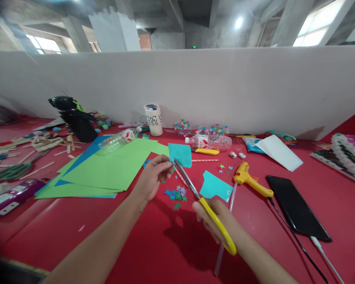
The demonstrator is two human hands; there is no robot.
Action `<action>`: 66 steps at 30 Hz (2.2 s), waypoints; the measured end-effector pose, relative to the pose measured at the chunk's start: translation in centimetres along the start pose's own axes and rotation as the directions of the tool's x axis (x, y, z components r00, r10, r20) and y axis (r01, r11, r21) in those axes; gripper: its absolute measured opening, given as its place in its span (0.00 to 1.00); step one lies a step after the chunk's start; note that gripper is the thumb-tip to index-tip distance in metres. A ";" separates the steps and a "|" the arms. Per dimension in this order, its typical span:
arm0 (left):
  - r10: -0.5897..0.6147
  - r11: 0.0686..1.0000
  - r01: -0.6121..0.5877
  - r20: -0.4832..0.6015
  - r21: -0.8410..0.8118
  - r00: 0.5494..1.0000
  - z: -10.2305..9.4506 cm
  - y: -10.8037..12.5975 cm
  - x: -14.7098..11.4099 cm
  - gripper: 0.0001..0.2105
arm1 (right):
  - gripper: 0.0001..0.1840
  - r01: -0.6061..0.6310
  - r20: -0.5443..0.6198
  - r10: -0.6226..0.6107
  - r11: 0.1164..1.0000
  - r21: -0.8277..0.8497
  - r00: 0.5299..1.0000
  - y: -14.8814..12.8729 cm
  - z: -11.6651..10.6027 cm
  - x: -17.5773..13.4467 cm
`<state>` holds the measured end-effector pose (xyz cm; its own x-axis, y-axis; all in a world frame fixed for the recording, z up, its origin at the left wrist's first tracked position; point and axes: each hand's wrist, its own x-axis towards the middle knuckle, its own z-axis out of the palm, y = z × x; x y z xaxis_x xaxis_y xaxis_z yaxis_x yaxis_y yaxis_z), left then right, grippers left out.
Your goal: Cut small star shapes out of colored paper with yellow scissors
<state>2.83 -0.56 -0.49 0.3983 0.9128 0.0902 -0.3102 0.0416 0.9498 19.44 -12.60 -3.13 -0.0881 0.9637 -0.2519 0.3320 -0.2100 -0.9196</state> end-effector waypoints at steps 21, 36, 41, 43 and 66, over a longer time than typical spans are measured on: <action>-0.104 0.940 0.047 0.150 0.338 0.983 -2.5 1.3 0.7 0.04 | 0.27 -0.056 0.061 0.062 0.993 -0.099 0.996 -1.3 -1.1 -0.8; -0.153 0.971 0.122 0.138 0.205 0.979 -2.9 1.3 0.7 0.05 | 0.27 -0.087 0.061 0.089 0.995 -0.040 0.994 -1.3 -0.9 -1.0; -0.150 0.971 0.125 0.114 0.204 0.982 -2.3 1.2 0.6 0.06 | 0.27 -0.100 0.034 0.101 0.995 -0.022 0.994 -0.9 -0.4 -0.5; -0.118 0.977 0.091 0.132 0.190 0.984 -1.7 1.1 0.5 0.07 | 0.27 -0.093 -0.008 0.093 0.995 -0.023 0.996 -0.6 -0.1 -0.2; -0.029 0.981 0.035 -0.034 0.191 0.999 -0.5 1.2 0.0 0.07 | 0.28 -0.065 -0.058 0.065 0.998 -0.004 0.996 -0.1 0.2 -0.1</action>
<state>2.06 -0.31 0.47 0.3774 0.9246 0.0522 -0.1255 -0.0048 0.9921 19.24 -12.73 -3.03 -0.0118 0.9559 -0.2933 0.3408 -0.2720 -0.8999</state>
